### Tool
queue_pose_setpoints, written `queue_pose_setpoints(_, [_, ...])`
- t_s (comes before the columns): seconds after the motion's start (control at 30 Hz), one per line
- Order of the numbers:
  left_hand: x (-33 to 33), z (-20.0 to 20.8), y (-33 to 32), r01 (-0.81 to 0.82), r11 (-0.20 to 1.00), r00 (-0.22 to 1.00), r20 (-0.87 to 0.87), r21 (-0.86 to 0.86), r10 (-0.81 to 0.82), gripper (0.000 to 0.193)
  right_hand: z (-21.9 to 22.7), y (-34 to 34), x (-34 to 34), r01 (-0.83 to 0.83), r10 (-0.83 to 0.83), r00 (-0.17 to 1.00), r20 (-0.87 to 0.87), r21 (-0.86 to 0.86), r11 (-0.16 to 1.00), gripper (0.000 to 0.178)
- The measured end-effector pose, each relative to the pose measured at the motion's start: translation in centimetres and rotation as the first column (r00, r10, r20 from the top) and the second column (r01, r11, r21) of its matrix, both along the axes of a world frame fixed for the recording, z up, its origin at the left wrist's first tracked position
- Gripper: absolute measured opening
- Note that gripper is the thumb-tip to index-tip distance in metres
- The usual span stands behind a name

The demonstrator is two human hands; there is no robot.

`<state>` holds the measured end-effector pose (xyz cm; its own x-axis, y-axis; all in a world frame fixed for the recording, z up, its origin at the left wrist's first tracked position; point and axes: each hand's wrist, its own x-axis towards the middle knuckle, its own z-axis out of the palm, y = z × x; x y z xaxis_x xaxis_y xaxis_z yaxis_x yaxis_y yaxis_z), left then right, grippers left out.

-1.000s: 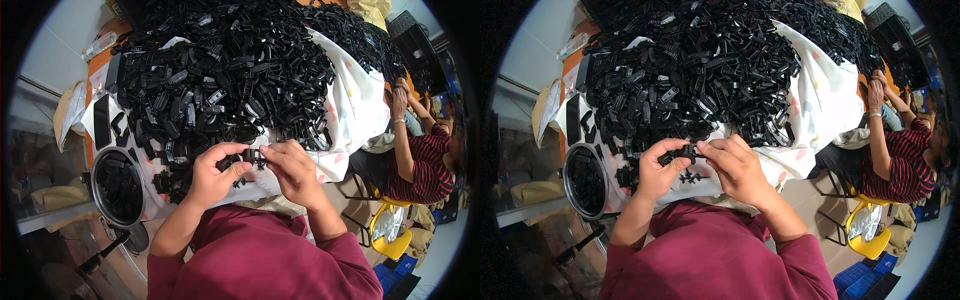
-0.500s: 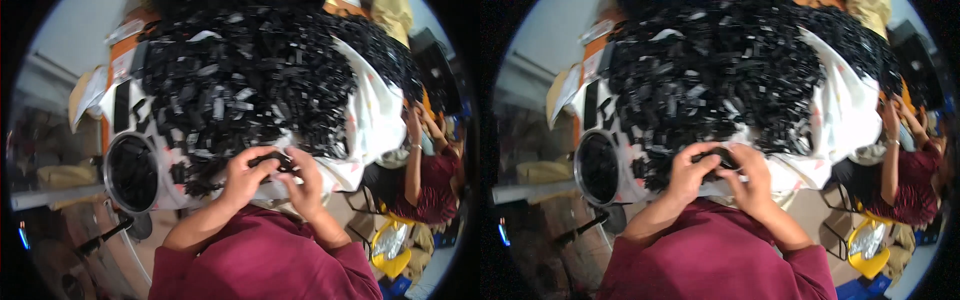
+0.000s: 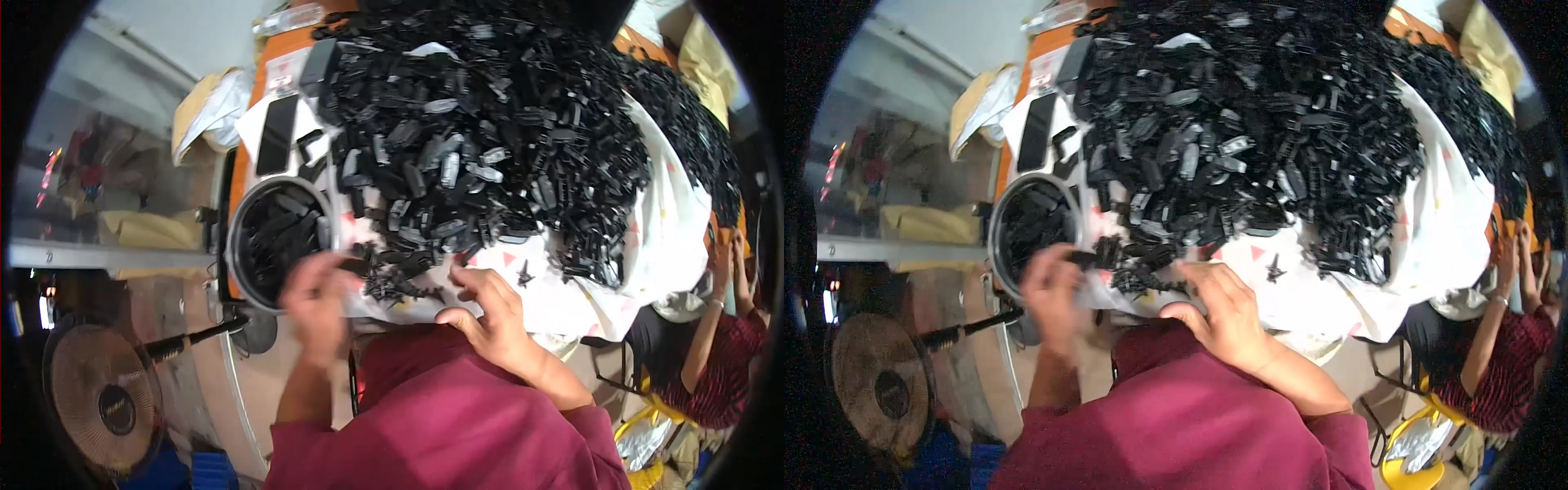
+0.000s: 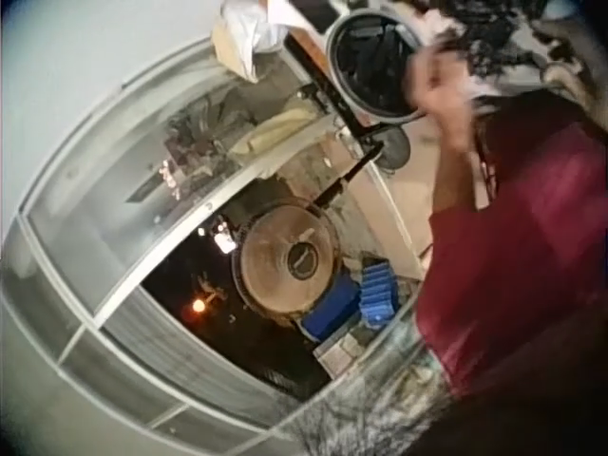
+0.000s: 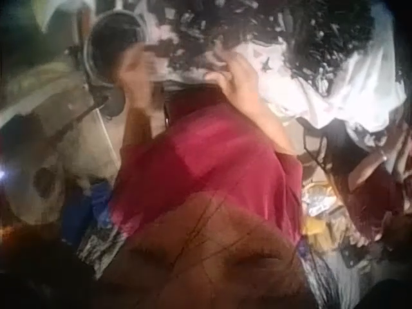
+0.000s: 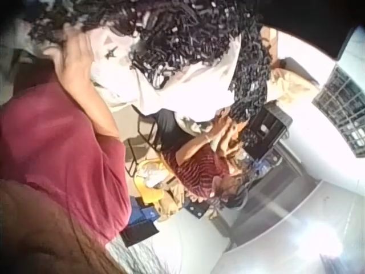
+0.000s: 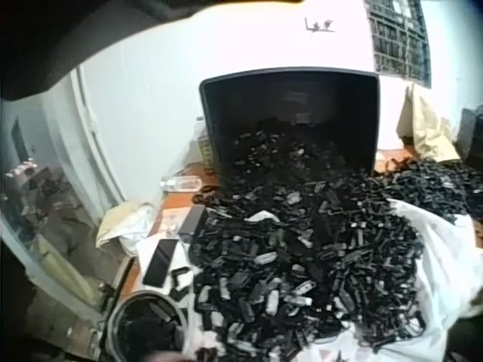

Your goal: Assemble or sort small black plastic mechanical components at a workbench.

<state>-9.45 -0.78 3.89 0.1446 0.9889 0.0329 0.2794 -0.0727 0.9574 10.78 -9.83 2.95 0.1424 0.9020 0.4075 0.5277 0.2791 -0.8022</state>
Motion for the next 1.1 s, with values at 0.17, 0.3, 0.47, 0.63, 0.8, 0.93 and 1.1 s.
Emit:
queue_pose_setpoints(0.17, [-6.1,-0.2,4.4,-0.064,0.859,0.724,-0.569,0.508,0.390,0.025,-2.4,-1.6,3.9,0.356,-0.298,0.877,0.378,-0.093,0.930,0.040])
queue_pose_setpoints(0.3, [-2.8,-0.7,4.8,0.238,0.659,0.645,-0.624,0.713,0.442,0.031,-3.2,-0.3,6.1,0.442,-0.302,0.728,0.616,-0.086,0.893,0.037])
queue_pose_setpoints(0.47, [9.6,-1.5,2.4,0.410,0.830,0.854,-0.479,0.379,-0.203,0.024,-4.6,0.6,6.9,0.437,-0.276,0.630,0.726,-0.037,0.899,0.024])
queue_pose_setpoints(0.63, [13.7,-1.4,3.1,0.813,0.328,0.558,-0.805,0.481,-0.201,0.010,-3.1,-0.8,7.4,0.434,-0.422,0.786,0.451,0.083,0.897,0.021])
queue_pose_setpoints(0.8, [14.8,-1.0,2.1,0.621,0.784,0.781,0.068,0.023,-0.621,0.010,-2.2,-2.3,6.3,0.271,-0.312,0.800,-0.512,-0.156,0.950,0.016])
queue_pose_setpoints(0.93, [13.9,-0.2,2.3,0.778,0.507,0.617,0.604,-0.371,-0.504,0.024,-1.0,-1.8,6.7,0.236,-0.226,0.941,-0.253,0.010,0.972,0.020])
queue_pose_setpoints(1.1, [13.1,1.0,0.9,0.798,0.550,0.567,0.620,-0.248,-0.542,0.044,0.4,-1.7,6.5,0.112,-0.172,0.749,-0.639,-0.133,0.985,0.026])
